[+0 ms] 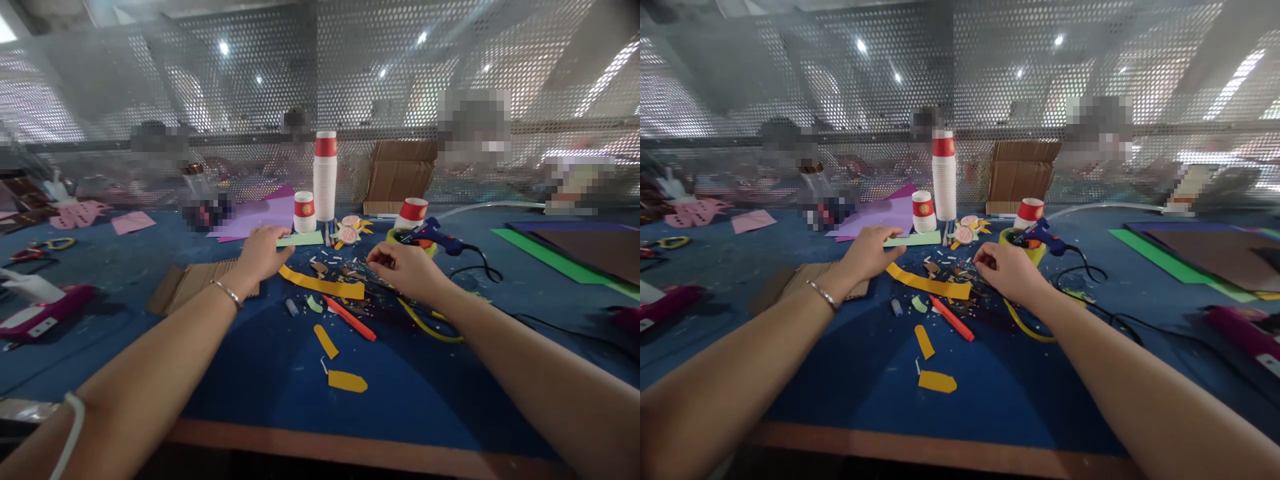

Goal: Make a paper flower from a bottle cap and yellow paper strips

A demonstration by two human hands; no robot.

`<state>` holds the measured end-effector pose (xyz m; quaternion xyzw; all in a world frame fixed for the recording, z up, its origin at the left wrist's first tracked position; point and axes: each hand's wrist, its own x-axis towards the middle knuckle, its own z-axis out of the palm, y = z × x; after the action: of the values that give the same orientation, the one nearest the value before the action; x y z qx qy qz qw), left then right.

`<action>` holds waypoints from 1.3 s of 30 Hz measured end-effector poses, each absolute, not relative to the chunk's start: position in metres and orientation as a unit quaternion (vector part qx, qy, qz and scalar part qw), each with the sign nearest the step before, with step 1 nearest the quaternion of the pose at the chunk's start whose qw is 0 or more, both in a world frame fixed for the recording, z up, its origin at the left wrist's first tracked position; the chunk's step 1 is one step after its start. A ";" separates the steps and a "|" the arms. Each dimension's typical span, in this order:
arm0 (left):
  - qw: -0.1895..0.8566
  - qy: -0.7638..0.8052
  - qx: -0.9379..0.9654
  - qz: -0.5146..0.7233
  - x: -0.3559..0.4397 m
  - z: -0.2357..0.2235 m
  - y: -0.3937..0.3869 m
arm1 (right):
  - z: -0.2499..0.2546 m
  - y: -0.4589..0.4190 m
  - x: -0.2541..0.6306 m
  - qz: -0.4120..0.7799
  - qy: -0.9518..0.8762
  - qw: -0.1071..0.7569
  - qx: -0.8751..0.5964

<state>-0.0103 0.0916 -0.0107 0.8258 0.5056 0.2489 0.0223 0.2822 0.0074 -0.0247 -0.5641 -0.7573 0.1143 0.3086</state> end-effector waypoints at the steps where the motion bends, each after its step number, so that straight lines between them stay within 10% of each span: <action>1: 0.019 0.514 0.817 0.263 -0.004 -0.006 0.100 | -0.025 0.008 0.283 0.111 -0.757 0.311 -0.564; 17: 0.089 0.605 0.694 0.380 0.068 0.017 0.212 | -0.019 0.008 0.297 0.091 -0.766 0.292 -0.565; 39: 0.105 0.504 0.734 0.443 0.043 0.061 0.160 | -0.018 0.007 0.300 0.062 -0.771 0.261 -0.578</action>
<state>0.0433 0.1602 0.0610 0.7343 0.5036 0.4428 0.1052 0.2999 0.0067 -0.0177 -0.5779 -0.7708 0.0615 0.2608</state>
